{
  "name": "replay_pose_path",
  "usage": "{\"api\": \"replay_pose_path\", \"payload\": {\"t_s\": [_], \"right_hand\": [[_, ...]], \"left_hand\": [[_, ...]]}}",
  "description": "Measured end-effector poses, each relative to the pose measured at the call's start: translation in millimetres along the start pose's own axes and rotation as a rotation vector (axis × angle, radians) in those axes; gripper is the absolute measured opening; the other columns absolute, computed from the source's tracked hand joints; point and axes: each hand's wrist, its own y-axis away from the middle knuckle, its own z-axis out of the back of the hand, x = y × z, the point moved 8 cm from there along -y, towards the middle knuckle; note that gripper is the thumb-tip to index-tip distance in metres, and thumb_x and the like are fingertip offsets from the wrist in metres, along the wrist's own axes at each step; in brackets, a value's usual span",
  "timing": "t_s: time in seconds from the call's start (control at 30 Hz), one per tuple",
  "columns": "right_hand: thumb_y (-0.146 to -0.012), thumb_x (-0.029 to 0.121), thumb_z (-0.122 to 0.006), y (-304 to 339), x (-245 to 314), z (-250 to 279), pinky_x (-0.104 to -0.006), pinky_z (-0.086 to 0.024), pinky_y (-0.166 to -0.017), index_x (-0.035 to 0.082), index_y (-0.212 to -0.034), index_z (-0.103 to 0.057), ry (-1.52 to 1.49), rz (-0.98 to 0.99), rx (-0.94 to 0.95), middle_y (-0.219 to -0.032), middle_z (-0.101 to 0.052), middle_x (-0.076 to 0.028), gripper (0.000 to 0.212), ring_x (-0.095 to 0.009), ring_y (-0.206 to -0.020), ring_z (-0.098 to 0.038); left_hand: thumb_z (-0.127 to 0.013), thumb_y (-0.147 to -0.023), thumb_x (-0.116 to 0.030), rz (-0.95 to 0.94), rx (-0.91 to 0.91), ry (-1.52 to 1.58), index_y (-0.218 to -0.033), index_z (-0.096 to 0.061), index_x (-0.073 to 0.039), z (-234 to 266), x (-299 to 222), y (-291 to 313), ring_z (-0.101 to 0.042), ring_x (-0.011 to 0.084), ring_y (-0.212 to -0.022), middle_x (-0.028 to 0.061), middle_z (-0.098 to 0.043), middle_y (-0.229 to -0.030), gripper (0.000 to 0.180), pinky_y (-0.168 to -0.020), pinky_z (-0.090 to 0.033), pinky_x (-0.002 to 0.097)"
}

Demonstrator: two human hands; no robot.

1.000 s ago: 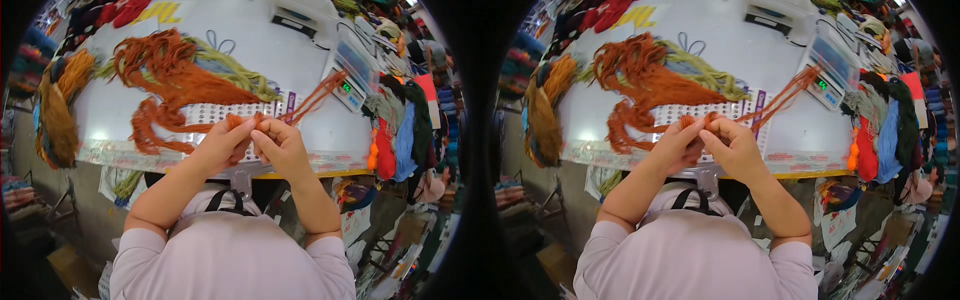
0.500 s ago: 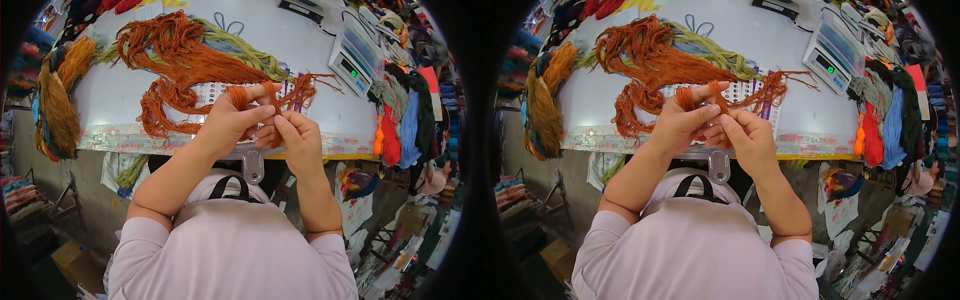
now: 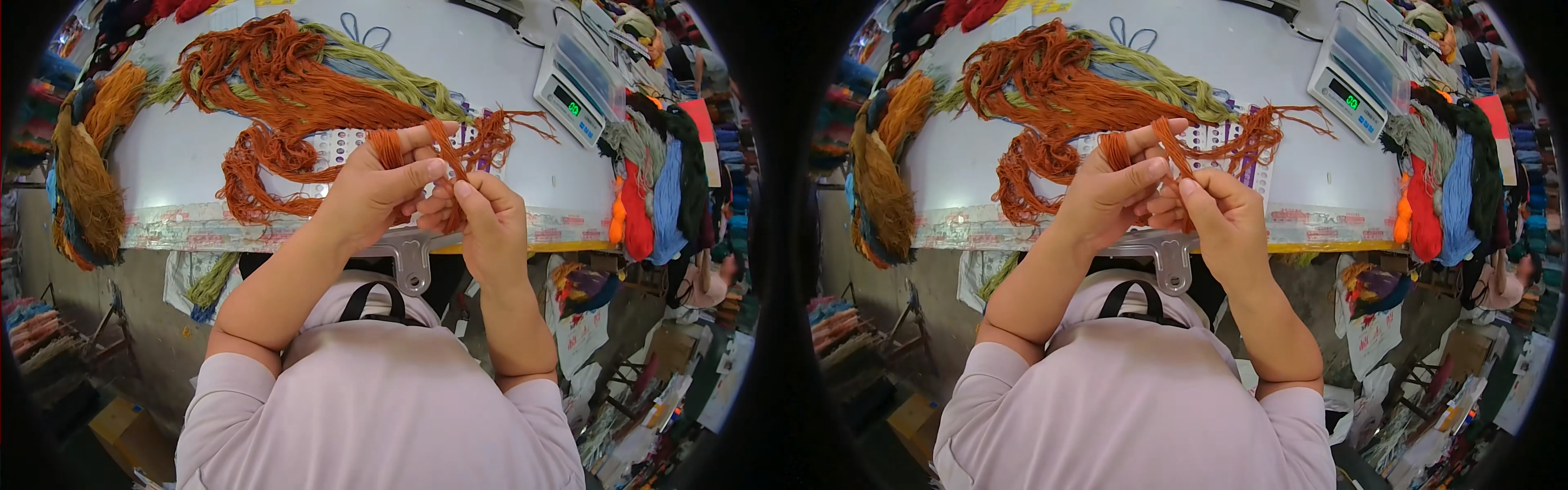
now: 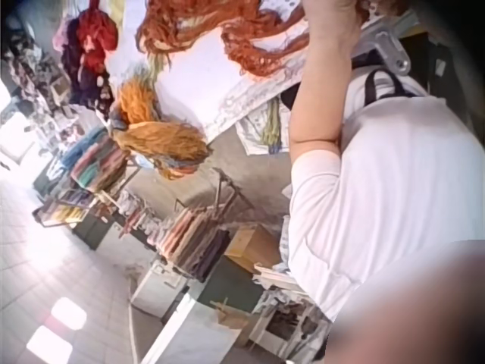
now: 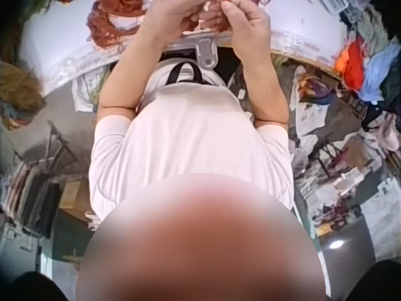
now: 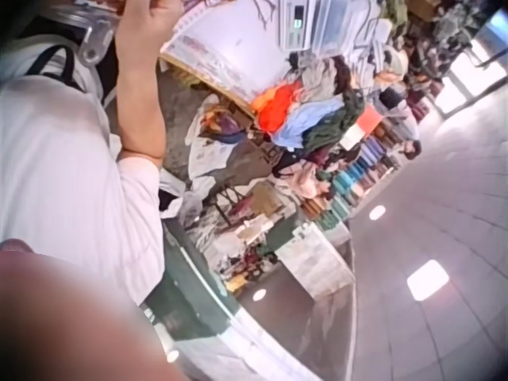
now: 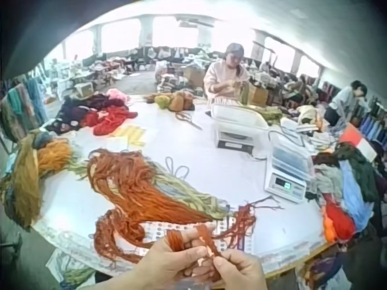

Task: Sorting and weighing bundles of yarn against a color reference chart.

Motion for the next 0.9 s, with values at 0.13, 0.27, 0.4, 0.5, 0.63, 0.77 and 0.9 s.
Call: {"api": "replay_pose_path", "payload": {"t_s": [0.13, 0.27, 0.4, 0.5, 0.63, 0.77, 0.9], "right_hand": [[-0.094, 0.008, -0.046, -1.8, 2.4, 4.1, -0.0257, -0.053, -0.069, -0.005, -0.093, -0.06, 0.04, 0.042, -0.019, -0.085, -0.066, -0.011, 0.02, -0.015, -0.075, -0.065], [-0.093, 0.008, -0.046, -3.5, 9.5, 13.6, -0.0263, -0.049, -0.073, -0.004, -0.089, -0.059, 0.159, 0.19, -0.135, -0.085, -0.064, -0.009, 0.018, -0.012, -0.081, -0.06], [-0.095, 0.016, -0.044, -17.5, 2.0, 26.3, -0.0254, -0.045, -0.065, 0.001, -0.077, -0.055, -0.305, 0.016, 0.013, -0.073, -0.057, -0.005, 0.025, -0.012, -0.07, -0.054], [-0.096, 0.021, -0.043, -12.2, 45.5, 73.7, -0.023, -0.033, -0.047, 0.003, -0.081, -0.052, -0.751, -0.028, 0.305, -0.058, -0.034, 0.003, 0.024, -0.006, -0.051, -0.036], [-0.1, 0.019, -0.04, 15.0, 123.7, 259.0, -0.0224, -0.018, -0.04, -0.002, -0.12, -0.052, -0.623, 0.291, 0.045, -0.057, -0.021, 0.006, 0.031, -0.005, -0.046, -0.019], [-0.099, 0.016, -0.041, 86.2, 181.5, 452.1, -0.0228, -0.016, -0.038, -0.001, -0.122, -0.051, -0.41, 0.392, -0.746, -0.055, -0.021, 0.006, 0.031, -0.006, -0.043, -0.019], [-0.097, 0.023, -0.042, 107.0, 221.0, 554.9, -0.0228, -0.017, -0.037, -0.001, -0.122, -0.05, -0.206, 0.409, -1.035, -0.053, -0.021, 0.006, 0.036, -0.007, -0.041, -0.021]], "left_hand": [[-0.067, -0.084, -0.012, 0.002, 0.031, 0.037, -0.131, -0.048, 0.0, 4.0, 2.6, -3.8, -0.038, 0.0035, -0.055, -0.0058, -0.051, -0.069, 0.052, -0.053, -0.034, 0.0198], [-0.059, -0.085, -0.007, -0.082, -0.01, 0.1, -0.13, -0.045, 0.004, 4.7, -0.6, -10.0, -0.042, 0.0065, -0.061, -0.0043, -0.045, -0.07, 0.049, -0.062, -0.036, 0.0205], [-0.056, -0.082, -0.009, 0.113, 0.301, 0.368, -0.137, -0.033, 0.007, -2.7, 9.5, -9.2, -0.041, 0.0057, -0.055, -0.0051, -0.039, -0.061, 0.061, -0.06, -0.039, 0.0265], [-0.056, -0.08, -0.013, 0.552, 0.539, 0.442, -0.131, -0.039, 0.008, 5.3, 7.0, 29.5, -0.026, 0.0049, -0.037, -0.0068, -0.03, -0.053, 0.058, -0.037, -0.028, 0.0243], [-0.044, -0.092, -0.01, -0.224, 0.279, 0.294, -0.14, -0.034, -0.003, 106.2, -112.7, 32.5, -0.026, 0.002, -0.043, -0.0067, -0.028, -0.058, 0.049, -0.039, -0.02, 0.0188], [-0.033, -0.099, -0.007, -0.489, -0.134, 0.277, -0.139, -0.033, 0.0, 268.7, -244.1, 80.7, -0.022, 0.0053, -0.048, -0.0038, -0.027, -0.062, 0.041, -0.045, -0.02, 0.0193], [-0.039, -0.094, -0.004, -0.844, -0.479, 0.37, -0.123, -0.049, 0.004, 437.5, -379.4, 194.0, -0.021, 0.0067, -0.041, -0.0041, -0.025, -0.052, 0.032, -0.041, -0.02, 0.0209]]}}
